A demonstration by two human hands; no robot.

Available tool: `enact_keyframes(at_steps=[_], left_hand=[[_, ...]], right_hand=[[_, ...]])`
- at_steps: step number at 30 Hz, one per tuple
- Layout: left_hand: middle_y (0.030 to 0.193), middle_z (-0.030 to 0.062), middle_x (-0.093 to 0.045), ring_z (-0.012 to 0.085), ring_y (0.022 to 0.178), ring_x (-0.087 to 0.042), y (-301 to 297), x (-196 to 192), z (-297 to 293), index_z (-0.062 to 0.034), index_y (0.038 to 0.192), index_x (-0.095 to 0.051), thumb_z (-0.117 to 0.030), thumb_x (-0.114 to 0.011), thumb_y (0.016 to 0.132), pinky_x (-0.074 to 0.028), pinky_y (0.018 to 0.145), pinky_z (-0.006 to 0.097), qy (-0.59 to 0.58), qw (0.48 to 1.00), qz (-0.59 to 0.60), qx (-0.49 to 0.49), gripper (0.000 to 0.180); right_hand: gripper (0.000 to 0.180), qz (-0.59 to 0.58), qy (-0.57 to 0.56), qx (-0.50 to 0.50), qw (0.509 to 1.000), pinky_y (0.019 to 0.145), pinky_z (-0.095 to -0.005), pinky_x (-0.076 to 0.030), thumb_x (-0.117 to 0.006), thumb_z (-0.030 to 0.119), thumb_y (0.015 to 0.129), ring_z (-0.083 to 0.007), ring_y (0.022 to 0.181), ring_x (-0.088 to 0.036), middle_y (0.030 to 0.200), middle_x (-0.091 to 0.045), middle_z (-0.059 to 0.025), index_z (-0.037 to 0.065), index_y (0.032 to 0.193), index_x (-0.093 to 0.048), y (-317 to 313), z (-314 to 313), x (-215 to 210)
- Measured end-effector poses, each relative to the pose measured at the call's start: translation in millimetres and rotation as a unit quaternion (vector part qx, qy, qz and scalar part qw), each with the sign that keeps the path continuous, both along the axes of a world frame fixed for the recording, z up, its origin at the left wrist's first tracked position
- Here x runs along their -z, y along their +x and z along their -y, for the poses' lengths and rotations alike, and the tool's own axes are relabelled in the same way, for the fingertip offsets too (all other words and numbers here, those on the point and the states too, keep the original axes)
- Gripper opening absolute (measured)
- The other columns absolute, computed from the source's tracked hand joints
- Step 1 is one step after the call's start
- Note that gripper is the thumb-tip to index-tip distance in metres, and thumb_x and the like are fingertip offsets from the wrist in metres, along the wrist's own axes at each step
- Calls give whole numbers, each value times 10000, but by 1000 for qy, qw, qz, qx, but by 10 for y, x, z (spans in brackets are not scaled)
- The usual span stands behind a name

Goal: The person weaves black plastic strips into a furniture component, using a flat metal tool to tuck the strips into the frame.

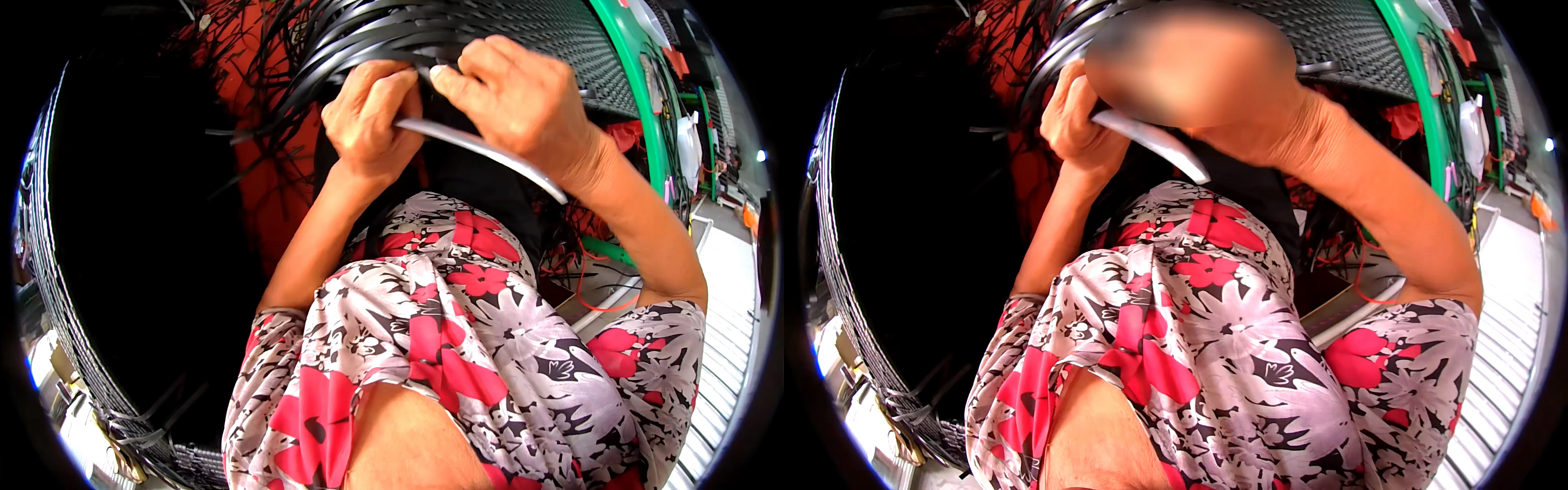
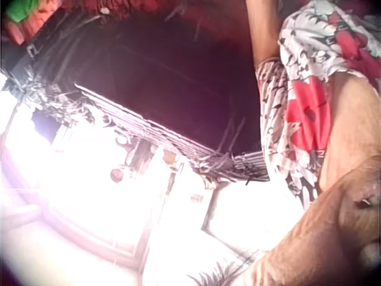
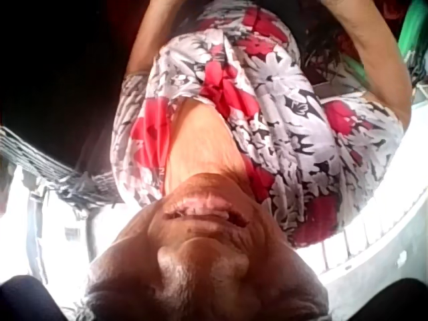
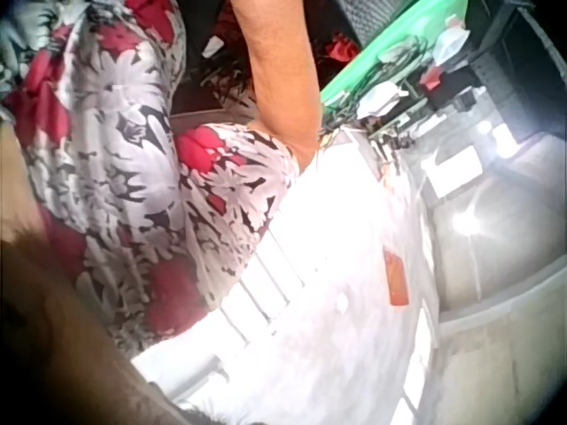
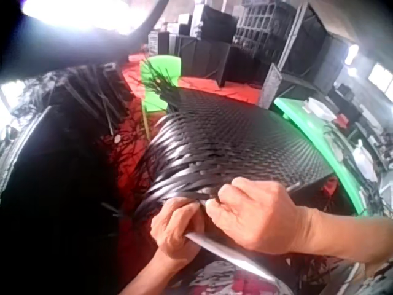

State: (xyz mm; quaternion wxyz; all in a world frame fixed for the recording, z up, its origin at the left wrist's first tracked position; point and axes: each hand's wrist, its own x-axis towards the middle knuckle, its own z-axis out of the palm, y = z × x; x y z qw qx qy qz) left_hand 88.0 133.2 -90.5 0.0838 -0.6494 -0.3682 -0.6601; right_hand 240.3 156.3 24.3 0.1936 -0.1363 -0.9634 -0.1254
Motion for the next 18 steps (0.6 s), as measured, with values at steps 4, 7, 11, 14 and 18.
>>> enact_keyframes(at_steps=[4,7,11,14,18], left_hand=[[896,140,-621,281,728,-615,13,-149,322,2,957,-619,76,-632,673,-501,639,331,-185,978,61,74,293],[870,120,-598,221,670,-565,-33,-224,414,-3,990,-622,-52,-696,780,-454,604,291,-286,947,113,94,228],[726,4,-545,53,573,-439,-40,-424,448,7,909,-639,-231,-621,909,-337,508,208,-468,838,244,142,238],[751,28,-572,45,575,-457,-76,-514,427,-5,911,-624,-267,-599,919,-346,480,182,-535,761,315,187,263],[727,31,-576,55,549,-470,-125,-543,376,-42,872,-588,-255,-634,892,-358,467,183,-552,716,355,237,218]], right_hand=[[308,-76,-73,34,994,594,-334,-535,-667,-38,638,-301,777,-621,933,-610,-155,-66,942,-620,230,312,159],[226,-146,-178,58,971,614,-329,-541,-682,-85,651,-299,754,-640,862,-632,-163,-66,869,-627,421,452,215],[149,-156,-173,229,945,652,-284,-517,-650,-64,763,-227,731,-637,868,-641,-108,-4,899,-646,628,301,203],[157,-187,-173,166,953,668,-274,-505,-687,-40,751,-203,779,-633,882,-634,-101,-6,899,-648,586,136,154],[162,-195,-230,126,945,643,-270,-498,-699,-35,738,-196,764,-627,876,-623,-95,-7,888,-644,533,-6,206]])
